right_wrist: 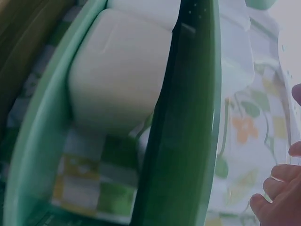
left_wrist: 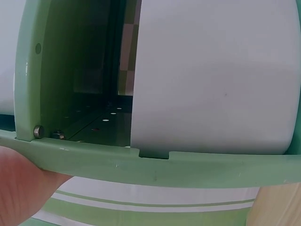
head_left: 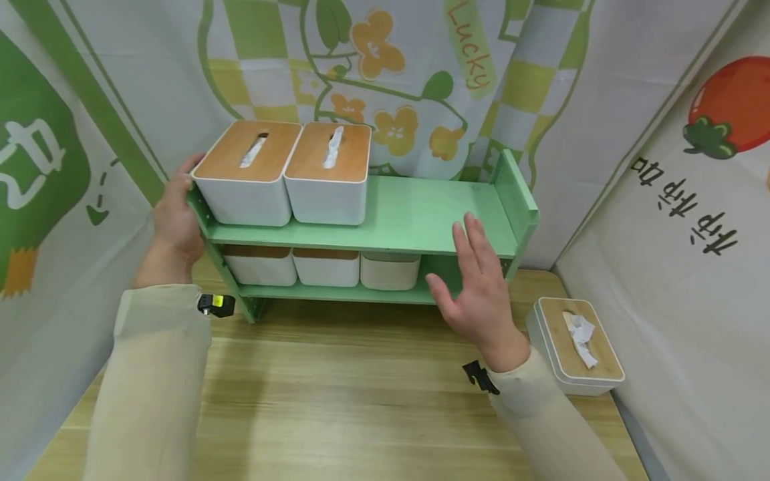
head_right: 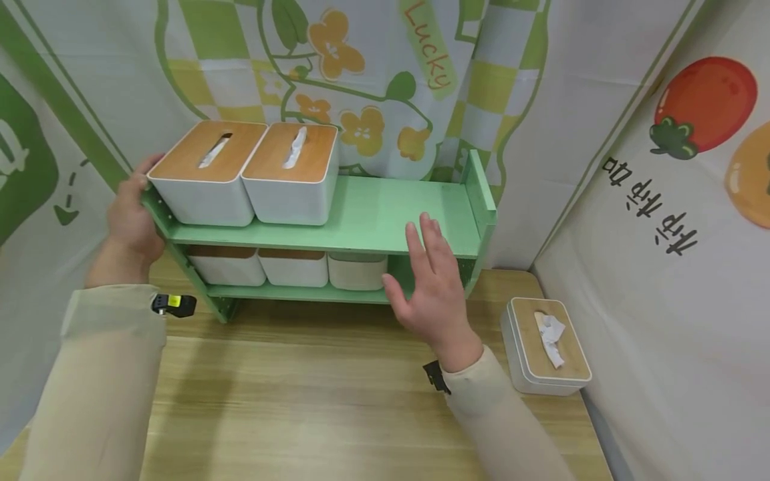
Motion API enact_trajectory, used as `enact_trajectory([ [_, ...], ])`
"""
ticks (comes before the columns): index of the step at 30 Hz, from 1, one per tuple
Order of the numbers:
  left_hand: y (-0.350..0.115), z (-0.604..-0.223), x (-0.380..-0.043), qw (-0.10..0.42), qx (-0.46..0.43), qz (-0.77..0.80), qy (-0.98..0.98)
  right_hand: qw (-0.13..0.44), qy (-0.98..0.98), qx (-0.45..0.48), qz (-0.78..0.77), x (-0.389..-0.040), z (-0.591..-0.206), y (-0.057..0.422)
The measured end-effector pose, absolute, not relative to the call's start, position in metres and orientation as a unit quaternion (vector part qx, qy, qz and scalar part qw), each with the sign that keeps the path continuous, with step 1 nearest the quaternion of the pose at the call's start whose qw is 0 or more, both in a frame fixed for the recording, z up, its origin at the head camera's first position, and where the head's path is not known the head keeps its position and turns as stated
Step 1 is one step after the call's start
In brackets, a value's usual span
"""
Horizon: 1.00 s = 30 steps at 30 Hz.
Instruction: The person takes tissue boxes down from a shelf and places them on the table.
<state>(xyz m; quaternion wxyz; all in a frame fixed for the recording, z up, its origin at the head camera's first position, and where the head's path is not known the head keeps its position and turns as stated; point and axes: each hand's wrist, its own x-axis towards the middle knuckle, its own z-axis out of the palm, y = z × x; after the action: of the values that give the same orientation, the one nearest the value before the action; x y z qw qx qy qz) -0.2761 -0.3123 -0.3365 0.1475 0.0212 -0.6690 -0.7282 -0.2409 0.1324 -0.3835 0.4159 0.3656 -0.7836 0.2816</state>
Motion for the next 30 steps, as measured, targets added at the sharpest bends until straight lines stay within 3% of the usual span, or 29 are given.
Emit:
enact_trajectory([
  [16,-0.31,-0.336,-0.278,0.153,0.028,-0.719,-0.677,0.392,-0.773,0.441,0.234,-0.268,-0.354,0.056],
  [30,-0.312,-0.338,-0.279,0.159,0.014,-0.717,-0.679,0.225,-0.893,0.378,0.094,-0.289,-0.31,0.013],
])
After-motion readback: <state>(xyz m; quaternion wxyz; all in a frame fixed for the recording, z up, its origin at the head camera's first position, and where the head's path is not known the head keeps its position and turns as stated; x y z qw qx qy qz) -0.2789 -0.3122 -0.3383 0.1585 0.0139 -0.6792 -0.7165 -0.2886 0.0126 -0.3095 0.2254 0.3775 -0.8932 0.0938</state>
